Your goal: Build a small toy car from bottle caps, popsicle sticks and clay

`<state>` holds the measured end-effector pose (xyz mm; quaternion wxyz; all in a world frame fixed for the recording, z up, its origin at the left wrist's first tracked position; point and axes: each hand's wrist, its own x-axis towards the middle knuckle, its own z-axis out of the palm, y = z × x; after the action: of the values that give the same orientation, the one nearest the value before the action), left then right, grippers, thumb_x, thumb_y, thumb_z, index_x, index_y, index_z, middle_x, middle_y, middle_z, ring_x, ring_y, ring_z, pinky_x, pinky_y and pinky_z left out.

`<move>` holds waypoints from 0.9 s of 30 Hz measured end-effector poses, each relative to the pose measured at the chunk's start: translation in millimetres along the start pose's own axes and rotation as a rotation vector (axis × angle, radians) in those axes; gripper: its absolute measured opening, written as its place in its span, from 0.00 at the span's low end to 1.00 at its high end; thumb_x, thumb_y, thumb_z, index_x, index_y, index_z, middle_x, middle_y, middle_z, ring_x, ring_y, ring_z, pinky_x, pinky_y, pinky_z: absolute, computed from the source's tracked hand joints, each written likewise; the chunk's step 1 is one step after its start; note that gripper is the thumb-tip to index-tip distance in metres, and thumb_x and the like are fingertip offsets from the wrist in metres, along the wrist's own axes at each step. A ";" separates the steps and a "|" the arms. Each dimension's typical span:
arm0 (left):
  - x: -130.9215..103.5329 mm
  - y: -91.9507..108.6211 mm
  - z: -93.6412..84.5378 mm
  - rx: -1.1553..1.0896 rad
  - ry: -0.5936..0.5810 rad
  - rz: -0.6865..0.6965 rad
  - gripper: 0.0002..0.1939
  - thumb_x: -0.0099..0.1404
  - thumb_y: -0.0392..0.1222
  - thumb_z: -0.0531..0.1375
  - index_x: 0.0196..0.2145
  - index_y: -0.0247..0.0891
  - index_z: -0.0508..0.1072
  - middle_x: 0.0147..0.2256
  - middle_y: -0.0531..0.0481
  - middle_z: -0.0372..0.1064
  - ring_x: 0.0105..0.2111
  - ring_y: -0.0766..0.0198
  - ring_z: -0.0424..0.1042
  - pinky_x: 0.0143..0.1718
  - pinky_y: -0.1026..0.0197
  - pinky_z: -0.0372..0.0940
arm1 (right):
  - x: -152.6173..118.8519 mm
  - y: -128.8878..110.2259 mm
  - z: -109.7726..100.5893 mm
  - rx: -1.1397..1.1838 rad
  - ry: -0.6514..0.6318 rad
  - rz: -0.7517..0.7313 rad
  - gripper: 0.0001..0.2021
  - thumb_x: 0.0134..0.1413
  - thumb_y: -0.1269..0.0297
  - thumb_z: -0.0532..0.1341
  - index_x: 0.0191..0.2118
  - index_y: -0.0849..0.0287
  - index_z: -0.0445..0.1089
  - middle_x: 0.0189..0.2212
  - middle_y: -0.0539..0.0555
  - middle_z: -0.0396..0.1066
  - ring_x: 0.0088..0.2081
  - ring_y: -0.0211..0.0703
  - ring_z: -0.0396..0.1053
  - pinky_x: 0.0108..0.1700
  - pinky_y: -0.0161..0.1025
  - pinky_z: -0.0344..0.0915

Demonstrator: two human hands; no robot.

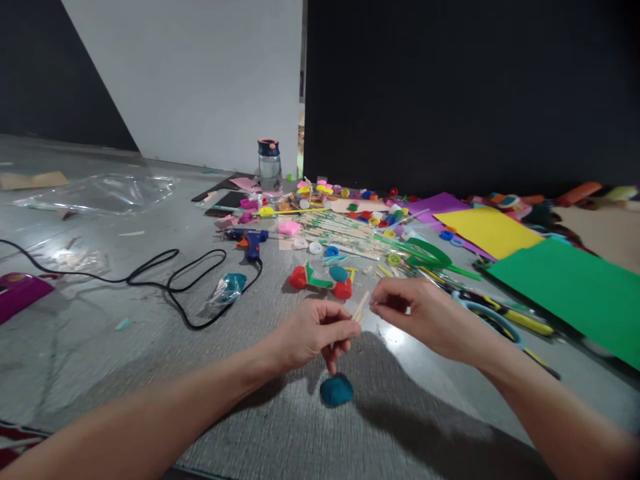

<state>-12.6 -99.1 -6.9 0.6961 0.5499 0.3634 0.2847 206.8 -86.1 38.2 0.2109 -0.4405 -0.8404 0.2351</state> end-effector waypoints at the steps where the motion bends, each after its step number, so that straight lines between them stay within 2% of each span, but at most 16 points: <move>1: 0.0 -0.3 0.5 0.009 0.009 0.007 0.14 0.60 0.47 0.64 0.26 0.35 0.69 0.21 0.55 0.66 0.17 0.72 0.64 0.17 0.68 0.65 | -0.3 -0.7 -0.7 0.039 -0.001 0.024 0.07 0.62 0.66 0.60 0.31 0.57 0.71 0.25 0.48 0.69 0.26 0.37 0.61 0.28 0.36 0.57; 5: -1.3 -1.1 3.0 0.078 0.029 0.030 0.13 0.60 0.46 0.64 0.25 0.35 0.69 0.21 0.56 0.66 0.17 0.73 0.63 0.17 0.69 0.64 | 0.3 -4.9 4.0 0.286 -0.099 0.067 0.09 0.62 0.62 0.60 0.31 0.57 0.71 0.25 0.49 0.68 0.26 0.36 0.63 0.28 0.35 0.60; 11: -1.6 -2.3 2.5 0.090 0.036 0.020 0.13 0.60 0.47 0.65 0.26 0.35 0.71 0.21 0.56 0.66 0.17 0.73 0.63 0.16 0.69 0.63 | 5.8 3.1 18.2 0.719 -0.210 0.211 0.14 0.59 0.53 0.64 0.31 0.59 0.72 0.21 0.48 0.66 0.22 0.34 0.62 0.21 0.31 0.57; 16: 0.2 -3.4 -0.1 0.060 0.043 0.018 0.14 0.60 0.49 0.65 0.28 0.34 0.71 0.21 0.55 0.67 0.16 0.73 0.63 0.16 0.69 0.64 | 7.3 7.0 22.0 0.877 -0.265 0.242 0.18 0.59 0.48 0.64 0.29 0.59 0.70 0.21 0.48 0.66 0.20 0.32 0.62 0.19 0.30 0.54; 19: -0.4 -2.1 0.7 0.076 0.054 0.013 0.12 0.61 0.46 0.64 0.28 0.34 0.71 0.21 0.56 0.66 0.17 0.73 0.63 0.16 0.69 0.63 | 7.6 6.4 24.9 0.865 -0.246 0.246 0.19 0.57 0.47 0.65 0.28 0.59 0.69 0.20 0.48 0.65 0.20 0.32 0.59 0.19 0.30 0.52; 22: -0.6 -0.9 2.1 0.113 0.065 -0.001 0.11 0.62 0.44 0.63 0.26 0.35 0.70 0.21 0.56 0.66 0.17 0.73 0.63 0.16 0.70 0.63 | 7.3 4.5 27.9 0.736 -0.187 0.218 0.16 0.56 0.51 0.66 0.28 0.59 0.70 0.19 0.46 0.62 0.20 0.32 0.56 0.20 0.31 0.50; 27: 1.6 -1.1 -0.2 0.082 0.034 -0.055 0.13 0.61 0.47 0.64 0.26 0.36 0.69 0.21 0.55 0.67 0.17 0.71 0.64 0.16 0.68 0.65 | 3.9 -4.2 26.0 0.309 0.011 -0.042 0.11 0.62 0.62 0.62 0.28 0.57 0.72 0.25 0.49 0.70 0.28 0.37 0.64 0.30 0.36 0.58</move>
<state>-11.9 -98.0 -8.3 0.6744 0.5628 0.4013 0.2596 187.5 -90.4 20.3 0.2856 -0.3864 -0.8020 0.3550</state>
